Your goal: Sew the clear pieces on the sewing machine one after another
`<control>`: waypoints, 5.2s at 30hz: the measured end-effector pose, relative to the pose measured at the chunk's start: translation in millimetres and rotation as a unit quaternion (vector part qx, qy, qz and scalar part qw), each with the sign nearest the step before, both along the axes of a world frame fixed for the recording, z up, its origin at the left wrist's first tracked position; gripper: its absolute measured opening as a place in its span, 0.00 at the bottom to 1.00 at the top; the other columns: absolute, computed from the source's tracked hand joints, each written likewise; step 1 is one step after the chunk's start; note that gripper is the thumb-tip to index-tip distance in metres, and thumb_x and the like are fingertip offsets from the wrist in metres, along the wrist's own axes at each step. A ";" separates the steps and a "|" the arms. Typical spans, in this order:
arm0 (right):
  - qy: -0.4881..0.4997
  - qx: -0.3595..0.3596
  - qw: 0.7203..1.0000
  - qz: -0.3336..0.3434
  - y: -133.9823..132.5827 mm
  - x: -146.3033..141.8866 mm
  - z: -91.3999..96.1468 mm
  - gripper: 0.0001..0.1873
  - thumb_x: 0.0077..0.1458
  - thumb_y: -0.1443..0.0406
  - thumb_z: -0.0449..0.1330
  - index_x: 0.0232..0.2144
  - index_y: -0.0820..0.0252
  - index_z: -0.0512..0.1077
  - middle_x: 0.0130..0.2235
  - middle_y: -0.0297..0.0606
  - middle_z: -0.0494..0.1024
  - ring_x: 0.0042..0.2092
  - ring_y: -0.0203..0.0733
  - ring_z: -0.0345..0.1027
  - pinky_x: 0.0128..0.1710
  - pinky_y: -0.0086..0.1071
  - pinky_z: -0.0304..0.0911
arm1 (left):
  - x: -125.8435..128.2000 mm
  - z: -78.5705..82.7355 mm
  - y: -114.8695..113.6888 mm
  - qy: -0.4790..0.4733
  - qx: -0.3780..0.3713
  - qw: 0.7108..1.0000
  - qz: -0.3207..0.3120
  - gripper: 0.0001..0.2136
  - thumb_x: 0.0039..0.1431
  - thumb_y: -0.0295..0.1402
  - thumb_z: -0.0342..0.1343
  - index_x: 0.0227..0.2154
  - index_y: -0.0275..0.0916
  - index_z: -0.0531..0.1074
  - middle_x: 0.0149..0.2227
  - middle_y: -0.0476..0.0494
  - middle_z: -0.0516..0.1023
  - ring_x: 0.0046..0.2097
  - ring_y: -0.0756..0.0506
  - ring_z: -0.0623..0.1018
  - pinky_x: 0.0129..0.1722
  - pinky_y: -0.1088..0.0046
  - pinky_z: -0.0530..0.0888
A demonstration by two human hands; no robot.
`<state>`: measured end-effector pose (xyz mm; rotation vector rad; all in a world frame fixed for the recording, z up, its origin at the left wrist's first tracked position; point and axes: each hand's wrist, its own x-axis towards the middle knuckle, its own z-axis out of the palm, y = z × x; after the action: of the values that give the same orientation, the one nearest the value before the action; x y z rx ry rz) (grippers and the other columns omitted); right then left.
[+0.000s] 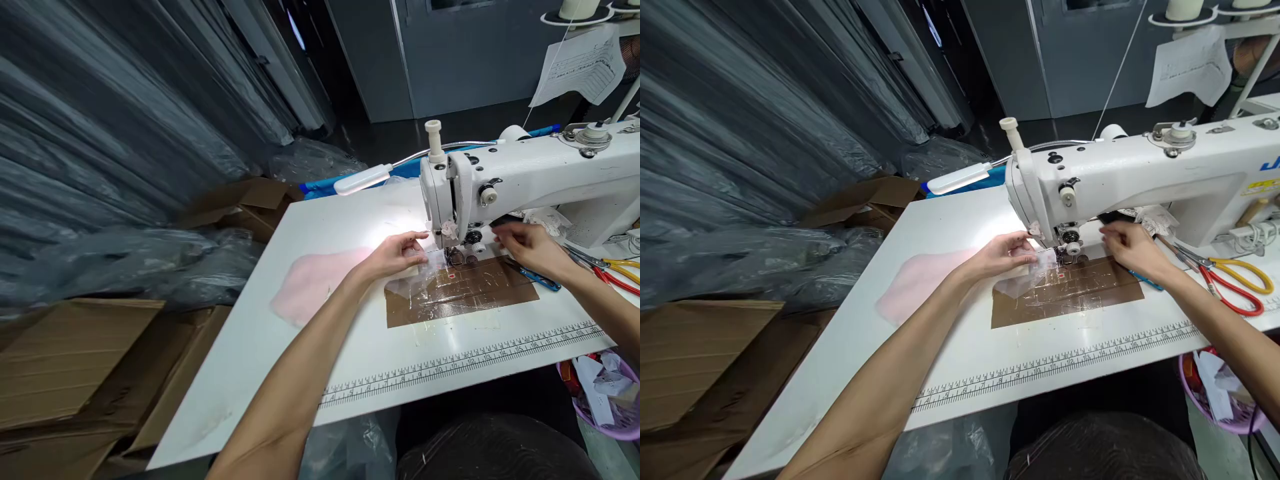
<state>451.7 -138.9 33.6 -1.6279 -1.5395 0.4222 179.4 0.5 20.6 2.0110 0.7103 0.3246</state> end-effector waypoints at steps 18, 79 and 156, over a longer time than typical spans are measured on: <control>-0.191 0.050 0.980 0.000 -74.5 11.3 -41.6 0.17 0.67 0.57 0.48 0.31 0.57 0.69 0.30 0.44 0.76 0.32 0.47 0.72 0.33 0.39 0.68 | -1.7 -6.5 -4.0 -0.073 -0.165 0.981 0.067 0.33 0.44 0.40 0.74 0.53 0.35 0.72 0.34 0.44 0.85 0.39 0.44 0.83 0.43 0.65 0.78; -0.250 -0.137 0.956 0.065 -8.5 -38.6 -20.8 0.24 0.70 0.56 0.41 0.32 0.60 0.70 0.26 0.39 0.73 0.26 0.40 0.61 0.29 0.33 0.48 | 6.7 12.1 -16.2 0.029 0.075 0.996 0.030 0.23 0.40 0.41 0.74 0.40 0.39 0.78 0.34 0.46 0.80 0.36 0.45 0.78 0.38 0.69 0.72; -0.276 -0.074 0.958 -0.003 -18.9 -5.3 -37.4 0.32 0.67 0.49 0.36 0.33 0.61 0.72 0.26 0.42 0.76 0.25 0.43 0.67 0.26 0.32 0.49 | -8.8 18.3 21.1 0.226 0.273 0.927 0.119 0.18 0.64 0.47 0.50 0.26 0.39 0.73 0.31 0.44 0.79 0.33 0.44 0.76 0.33 0.70 0.67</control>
<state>446.4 -157.8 -3.8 -1.9769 -1.9430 0.0754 170.7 21.6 38.9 2.5722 1.2701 0.2106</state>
